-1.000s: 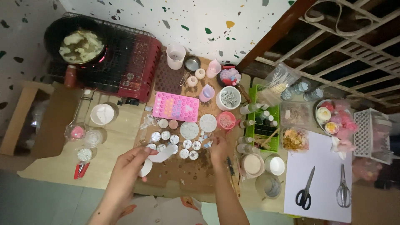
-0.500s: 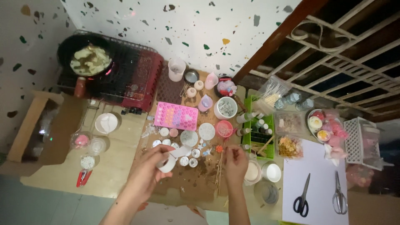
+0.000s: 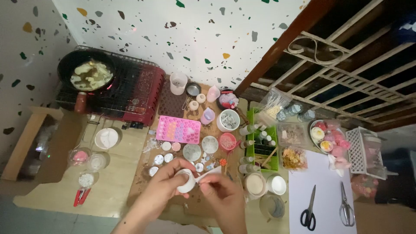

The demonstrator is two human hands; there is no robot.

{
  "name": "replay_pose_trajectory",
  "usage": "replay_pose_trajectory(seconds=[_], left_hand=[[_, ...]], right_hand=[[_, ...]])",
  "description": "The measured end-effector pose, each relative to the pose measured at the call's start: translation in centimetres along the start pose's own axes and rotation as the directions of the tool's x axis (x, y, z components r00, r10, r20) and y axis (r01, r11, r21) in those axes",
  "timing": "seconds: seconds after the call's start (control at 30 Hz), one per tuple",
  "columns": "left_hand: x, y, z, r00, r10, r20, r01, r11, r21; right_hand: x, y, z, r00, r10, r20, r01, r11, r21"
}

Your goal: Attaching wicks or adhesive bases to the bottom of small candle tins

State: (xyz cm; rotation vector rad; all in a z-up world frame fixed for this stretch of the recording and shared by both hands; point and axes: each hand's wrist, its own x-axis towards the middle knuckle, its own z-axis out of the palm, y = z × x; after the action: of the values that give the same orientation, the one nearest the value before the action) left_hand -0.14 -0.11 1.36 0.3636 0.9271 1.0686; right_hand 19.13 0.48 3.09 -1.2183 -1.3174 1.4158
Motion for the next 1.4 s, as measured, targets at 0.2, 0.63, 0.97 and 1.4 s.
replay_pose_trajectory(seconds=[0.2, 0.63, 0.97, 1.4], left_hand=[[-1.8, 2.3, 0.4, 0.985, -0.131, 0.11, 0.135, 0.99, -0.037], [-3.1, 3.0, 0.2, 0.988, -0.13, 0.081, 0.127, 0.991, 0.035], [-3.6, 3.2, 0.4, 0.992, -0.123, -0.024, 0.124, 0.992, 0.019], [-4.3, 2.9, 1.2, 0.999, -0.023, 0.044, 0.019, 0.996, 0.088]], right_hand=[[0.8, -1.5, -1.2, 0.982, 0.184, -0.042, -0.175, 0.971, 0.162], [0.8, -2.3, -0.2, 0.991, 0.136, -0.01, -0.132, 0.976, 0.171], [0.3, -3.1, 0.2, 0.985, 0.167, -0.041, -0.156, 0.969, 0.189], [0.2, -2.9, 1.2, 0.999, -0.047, 0.012, 0.045, 0.994, 0.096]])
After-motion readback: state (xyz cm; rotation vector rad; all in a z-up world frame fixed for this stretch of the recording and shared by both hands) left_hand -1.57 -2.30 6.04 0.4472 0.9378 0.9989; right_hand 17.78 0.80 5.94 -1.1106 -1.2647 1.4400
